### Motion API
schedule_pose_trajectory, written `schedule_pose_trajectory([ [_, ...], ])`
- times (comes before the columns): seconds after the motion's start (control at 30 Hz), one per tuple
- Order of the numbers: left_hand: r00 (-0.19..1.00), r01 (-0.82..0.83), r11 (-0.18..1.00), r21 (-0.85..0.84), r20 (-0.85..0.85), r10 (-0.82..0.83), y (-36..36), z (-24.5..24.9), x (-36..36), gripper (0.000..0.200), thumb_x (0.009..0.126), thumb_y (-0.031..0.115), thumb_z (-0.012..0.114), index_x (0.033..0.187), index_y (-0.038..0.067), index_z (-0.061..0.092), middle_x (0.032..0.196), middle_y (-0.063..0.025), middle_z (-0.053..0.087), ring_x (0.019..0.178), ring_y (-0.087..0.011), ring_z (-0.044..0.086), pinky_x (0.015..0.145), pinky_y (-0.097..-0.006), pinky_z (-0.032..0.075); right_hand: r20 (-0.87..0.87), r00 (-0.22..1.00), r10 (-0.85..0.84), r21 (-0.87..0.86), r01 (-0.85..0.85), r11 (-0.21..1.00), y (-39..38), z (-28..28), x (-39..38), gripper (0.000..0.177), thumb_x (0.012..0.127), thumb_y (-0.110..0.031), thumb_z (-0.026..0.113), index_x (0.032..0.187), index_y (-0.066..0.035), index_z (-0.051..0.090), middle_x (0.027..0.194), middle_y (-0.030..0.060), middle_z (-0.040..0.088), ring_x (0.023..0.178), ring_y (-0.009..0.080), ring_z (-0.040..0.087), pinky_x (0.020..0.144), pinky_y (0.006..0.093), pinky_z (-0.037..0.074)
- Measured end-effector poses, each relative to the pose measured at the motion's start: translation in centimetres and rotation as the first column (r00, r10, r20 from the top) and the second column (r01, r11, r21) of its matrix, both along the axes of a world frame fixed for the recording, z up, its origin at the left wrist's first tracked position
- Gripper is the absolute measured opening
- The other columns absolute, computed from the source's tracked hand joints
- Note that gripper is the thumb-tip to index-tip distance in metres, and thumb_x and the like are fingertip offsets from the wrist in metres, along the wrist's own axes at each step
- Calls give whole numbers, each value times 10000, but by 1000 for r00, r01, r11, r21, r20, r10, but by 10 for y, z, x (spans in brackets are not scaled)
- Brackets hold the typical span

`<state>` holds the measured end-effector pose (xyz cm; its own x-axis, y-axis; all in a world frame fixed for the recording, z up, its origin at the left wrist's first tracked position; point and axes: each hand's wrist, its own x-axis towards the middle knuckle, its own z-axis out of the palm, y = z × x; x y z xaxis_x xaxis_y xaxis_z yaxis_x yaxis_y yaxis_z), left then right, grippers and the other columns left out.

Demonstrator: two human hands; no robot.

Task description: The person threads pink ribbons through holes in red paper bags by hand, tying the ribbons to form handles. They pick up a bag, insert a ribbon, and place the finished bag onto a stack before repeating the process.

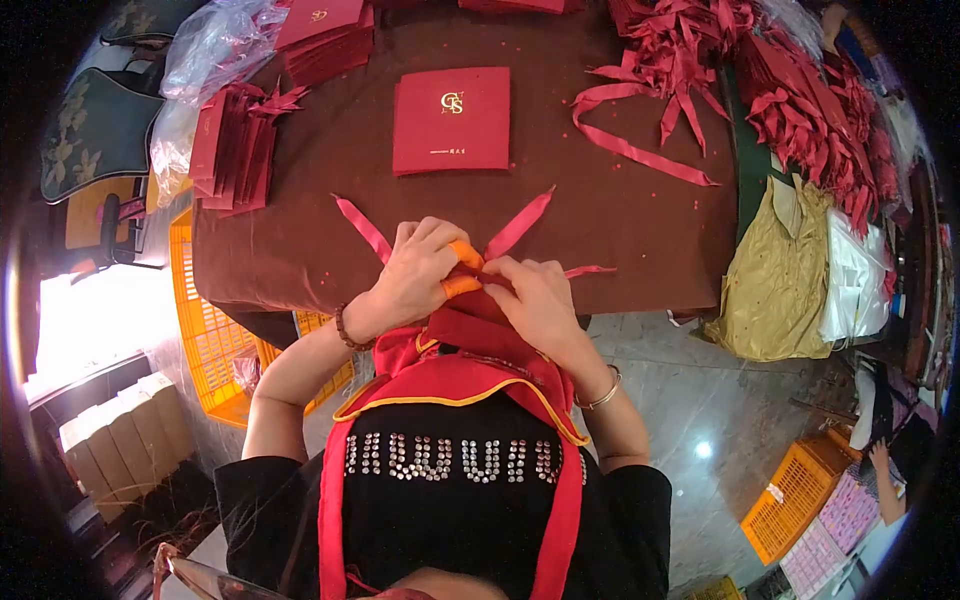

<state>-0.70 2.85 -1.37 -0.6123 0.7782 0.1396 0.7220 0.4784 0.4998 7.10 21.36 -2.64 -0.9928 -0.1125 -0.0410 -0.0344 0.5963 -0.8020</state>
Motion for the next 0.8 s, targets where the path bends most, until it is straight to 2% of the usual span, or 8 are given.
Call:
schedule_pose_trajectory([
  [0.07,968,-56,998,1,244,55,-1,6,-4,154,776,212,651,914,146,661,1072,-7,550,1017,-218,468,850,-378,331,-37,999,-20,117,24,993,-1,6,2,158,784,-168,658,923,-100,631,715,67,609,661,236,564,733,336,385],
  [0.17,988,7,989,-150,152,16,-6,8,-14,153,818,221,593,908,148,694,1147,-20,543,1102,-220,426,892,-404,310,-167,986,23,138,0,990,-11,6,5,142,779,-172,672,895,-111,617,688,43,587,633,221,545,711,335,375],
  [0.2,960,96,960,-261,280,-20,-2,19,-20,212,843,257,549,903,136,713,1256,-49,513,1222,-241,364,971,-441,265,-168,985,30,137,-7,991,-13,6,6,142,779,-172,672,895,-111,617,688,43,587,633,221,545,711,335,375],
  [0.23,961,88,961,-262,278,-12,-1,20,-26,212,843,257,549,903,136,713,1256,-49,513,1222,-241,364,971,-441,265,-211,977,35,144,-4,990,-15,6,6,139,774,-168,677,883,-111,612,689,38,587,629,215,543,707,337,374],
  [0.33,779,366,865,-344,622,-82,6,28,-47,271,815,245,516,938,81,693,1371,-92,443,1348,-289,239,1045,-489,197,-269,962,49,144,-10,990,-17,8,8,140,764,-158,688,867,-108,607,680,31,582,621,207,537,699,336,372],
  [0.43,736,444,851,-282,657,-167,8,18,-57,264,782,184,505,931,61,686,1368,-105,446,1347,-299,236,1037,-494,197,-265,963,46,122,-14,992,-15,8,8,140,758,-153,694,862,-105,612,678,28,583,618,204,527,697,332,374],
  [0.63,756,306,869,-389,655,28,25,16,-40,256,734,158,512,899,67,685,1334,-107,466,1262,-285,336,979,-466,264,-165,986,35,74,-23,997,-11,4,6,134,750,-156,695,864,-102,650,750,20,629,672,199,510,713,323,389],
  [0.8,794,99,940,-326,595,123,29,3,-34,231,760,222,519,866,101,684,1217,-88,519,1185,-273,379,952,-458,274,-72,992,105,-12,-107,994,-8,15,-1,136,764,-172,676,877,-98,662,765,28,637,709,214,504,737,326,391],
])
